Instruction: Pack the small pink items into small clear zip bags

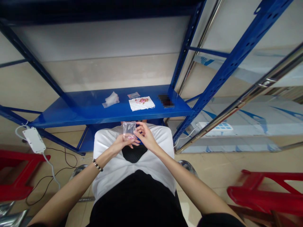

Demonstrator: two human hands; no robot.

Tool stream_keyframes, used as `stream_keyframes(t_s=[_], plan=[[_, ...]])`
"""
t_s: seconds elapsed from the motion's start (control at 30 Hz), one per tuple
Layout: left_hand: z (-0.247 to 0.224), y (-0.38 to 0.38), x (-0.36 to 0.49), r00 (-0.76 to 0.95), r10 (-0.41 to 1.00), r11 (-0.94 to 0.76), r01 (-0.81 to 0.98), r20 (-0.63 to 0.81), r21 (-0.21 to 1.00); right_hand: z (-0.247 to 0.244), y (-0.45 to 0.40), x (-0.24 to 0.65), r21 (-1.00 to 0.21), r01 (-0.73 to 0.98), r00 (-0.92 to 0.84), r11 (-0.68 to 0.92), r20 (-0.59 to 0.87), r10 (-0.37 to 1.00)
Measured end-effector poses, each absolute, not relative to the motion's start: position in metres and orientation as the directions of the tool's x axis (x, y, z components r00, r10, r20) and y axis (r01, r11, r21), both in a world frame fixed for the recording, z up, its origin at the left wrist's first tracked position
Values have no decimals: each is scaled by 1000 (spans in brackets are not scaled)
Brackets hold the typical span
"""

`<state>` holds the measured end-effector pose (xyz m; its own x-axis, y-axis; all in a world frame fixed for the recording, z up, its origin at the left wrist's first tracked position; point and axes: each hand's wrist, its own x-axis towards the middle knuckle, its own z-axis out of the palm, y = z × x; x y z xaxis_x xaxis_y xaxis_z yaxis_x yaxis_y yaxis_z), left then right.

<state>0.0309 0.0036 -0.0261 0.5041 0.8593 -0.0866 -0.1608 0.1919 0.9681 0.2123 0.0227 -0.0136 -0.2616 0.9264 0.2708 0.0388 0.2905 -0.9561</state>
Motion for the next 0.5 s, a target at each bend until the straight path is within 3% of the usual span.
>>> stream_keyframes(t_s=[0.23, 0.5], plan=[[-27, 13, 29, 388, 921, 70, -84, -32, 994, -14, 28, 213, -904, 176, -317, 389, 322, 892], [-21, 6, 29, 263, 965, 31, -97, -4, 995, -18, 23, 212, -951, 126, -260, 283, 244, 934]])
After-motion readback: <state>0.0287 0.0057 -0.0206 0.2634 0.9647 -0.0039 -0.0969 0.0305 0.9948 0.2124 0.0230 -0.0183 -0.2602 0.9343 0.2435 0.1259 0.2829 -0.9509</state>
